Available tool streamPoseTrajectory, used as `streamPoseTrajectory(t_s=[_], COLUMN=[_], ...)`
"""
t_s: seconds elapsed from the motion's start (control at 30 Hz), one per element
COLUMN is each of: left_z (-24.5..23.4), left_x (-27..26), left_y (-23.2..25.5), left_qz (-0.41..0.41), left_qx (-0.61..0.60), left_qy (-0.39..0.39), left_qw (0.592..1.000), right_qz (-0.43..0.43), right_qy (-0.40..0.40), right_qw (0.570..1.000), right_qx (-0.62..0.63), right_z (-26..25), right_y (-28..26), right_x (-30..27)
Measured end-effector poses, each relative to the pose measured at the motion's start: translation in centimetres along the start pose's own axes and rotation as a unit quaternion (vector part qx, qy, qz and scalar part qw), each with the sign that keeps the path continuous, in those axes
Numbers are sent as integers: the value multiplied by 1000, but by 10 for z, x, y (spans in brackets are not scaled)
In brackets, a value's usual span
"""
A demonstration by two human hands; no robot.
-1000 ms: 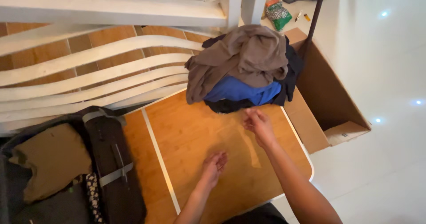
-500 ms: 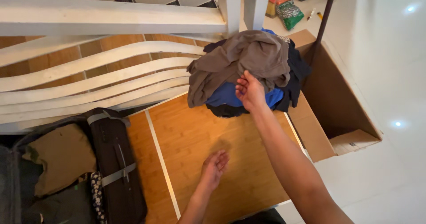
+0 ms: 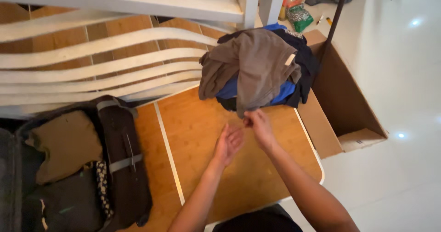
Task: The person folds several pieces of clothing, including grey pants, a green shirt, and a brown shirt, by hand on a wooden table and then places them inside an open suitcase.
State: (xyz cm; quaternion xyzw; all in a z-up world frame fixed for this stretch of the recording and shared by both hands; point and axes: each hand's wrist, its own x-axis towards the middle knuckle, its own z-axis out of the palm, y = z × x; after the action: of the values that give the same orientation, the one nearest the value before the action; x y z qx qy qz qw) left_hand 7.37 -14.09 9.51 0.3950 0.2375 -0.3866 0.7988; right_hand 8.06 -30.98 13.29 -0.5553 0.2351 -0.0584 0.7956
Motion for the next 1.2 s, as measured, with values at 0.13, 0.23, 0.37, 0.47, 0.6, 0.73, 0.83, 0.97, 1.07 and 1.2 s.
streamPoseTrajectory(t_s=[0.13, 0.23, 0.37, 0.47, 0.6, 0.73, 0.83, 0.97, 1.07, 1.2], left_z=[10, 3, -45, -91, -125, -142, -154, -161, -171, -189], left_x=[-9, -7, 9, 15, -3, -39, -75, -112, -117, -118], left_y=[7, 0, -49, -99, -143, -157, -154, -155, -167, -185], left_qz=[40, 80, 106, 109, 91, 81, 1, -18, 11, 6], left_qx=[-86, -13, 127, 172, 147, 214, 253, 355, 389, 315], left_qy=[-119, -121, -9, 26, 46, 115, 117, -4, 35, 56], left_qw=[988, 989, 986, 979, 984, 967, 960, 935, 921, 947], right_qz=[-41, 58, 82, 163, 202, 242, 311, 421, 452, 357], right_qy=[-49, -82, -133, -121, -184, -177, -87, -46, -84, -100], right_qw=[991, 983, 971, 943, 920, 922, 935, 906, 888, 929], right_qx=[-116, -151, -183, -266, -280, -246, -145, 11, 34, 13], right_z=[-7, -8, -16, -26, -46, -59, -64, -53, -38, -20], right_y=[36, 59, 85, 111, 161, 186, 184, 183, 188, 188], right_x=[-59, -96, -140, -169, -195, -204, -207, -211, -218, -227])
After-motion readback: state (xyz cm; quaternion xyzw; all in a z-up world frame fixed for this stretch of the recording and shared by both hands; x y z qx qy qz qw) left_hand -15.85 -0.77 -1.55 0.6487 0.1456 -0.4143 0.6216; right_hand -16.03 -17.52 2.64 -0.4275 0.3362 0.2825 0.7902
